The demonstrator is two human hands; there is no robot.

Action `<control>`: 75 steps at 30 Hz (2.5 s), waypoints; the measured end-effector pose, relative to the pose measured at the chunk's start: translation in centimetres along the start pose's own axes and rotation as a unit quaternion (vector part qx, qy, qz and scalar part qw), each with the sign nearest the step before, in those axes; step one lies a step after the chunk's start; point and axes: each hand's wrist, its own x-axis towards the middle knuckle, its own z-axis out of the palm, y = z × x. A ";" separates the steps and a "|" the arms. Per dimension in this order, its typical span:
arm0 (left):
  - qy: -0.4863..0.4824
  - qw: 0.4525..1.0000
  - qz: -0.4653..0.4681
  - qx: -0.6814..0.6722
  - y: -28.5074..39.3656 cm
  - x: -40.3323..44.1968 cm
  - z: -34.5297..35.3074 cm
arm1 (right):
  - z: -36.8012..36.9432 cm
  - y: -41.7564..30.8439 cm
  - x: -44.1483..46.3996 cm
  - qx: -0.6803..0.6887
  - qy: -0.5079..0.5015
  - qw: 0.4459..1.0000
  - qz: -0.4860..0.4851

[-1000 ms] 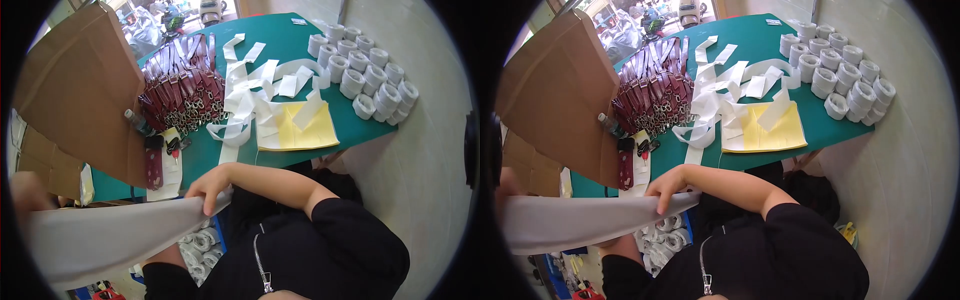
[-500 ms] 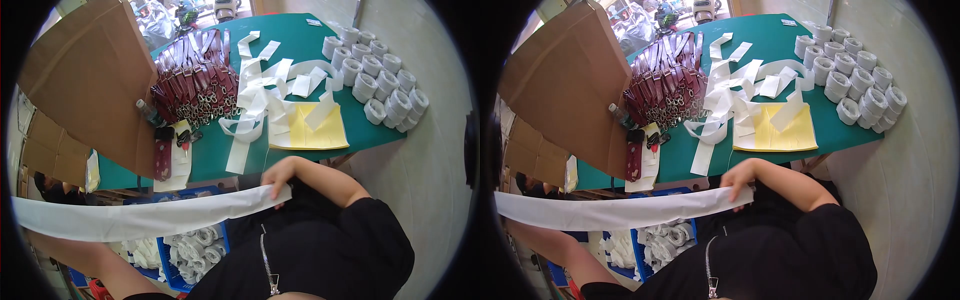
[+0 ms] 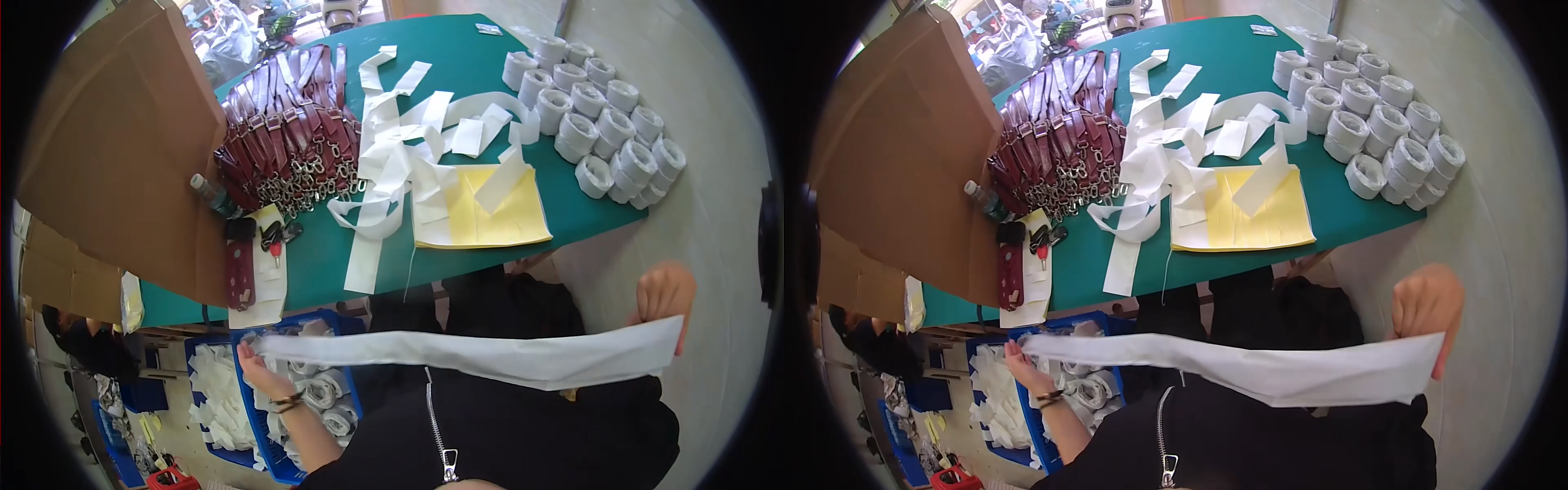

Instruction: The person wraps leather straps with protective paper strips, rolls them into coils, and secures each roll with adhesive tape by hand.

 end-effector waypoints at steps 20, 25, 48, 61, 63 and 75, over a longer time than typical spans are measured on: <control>-0.497 0.766 0.405 0.039 12.0 -14.4 12.1 | 0.2 13.4 6.6 0.230 0.147 0.934 0.232; -0.607 0.771 0.191 0.031 8.1 -17.1 12.8 | -0.6 16.1 8.3 0.194 0.394 0.881 0.174; -0.727 0.625 -0.275 -0.062 12.2 -12.3 14.0 | -4.3 20.4 10.8 -0.639 0.140 0.756 0.037; -0.751 0.602 -0.271 -0.010 13.5 -9.1 13.8 | -4.1 16.6 15.1 -0.773 -0.056 0.621 0.117; -0.666 0.738 0.012 0.112 12.3 -9.8 14.6 | -4.8 14.5 16.4 -0.796 -0.101 0.579 0.147; -0.872 0.472 -0.037 0.121 12.0 -9.7 15.2 | -11.9 8.6 20.0 -0.178 -0.277 0.761 0.559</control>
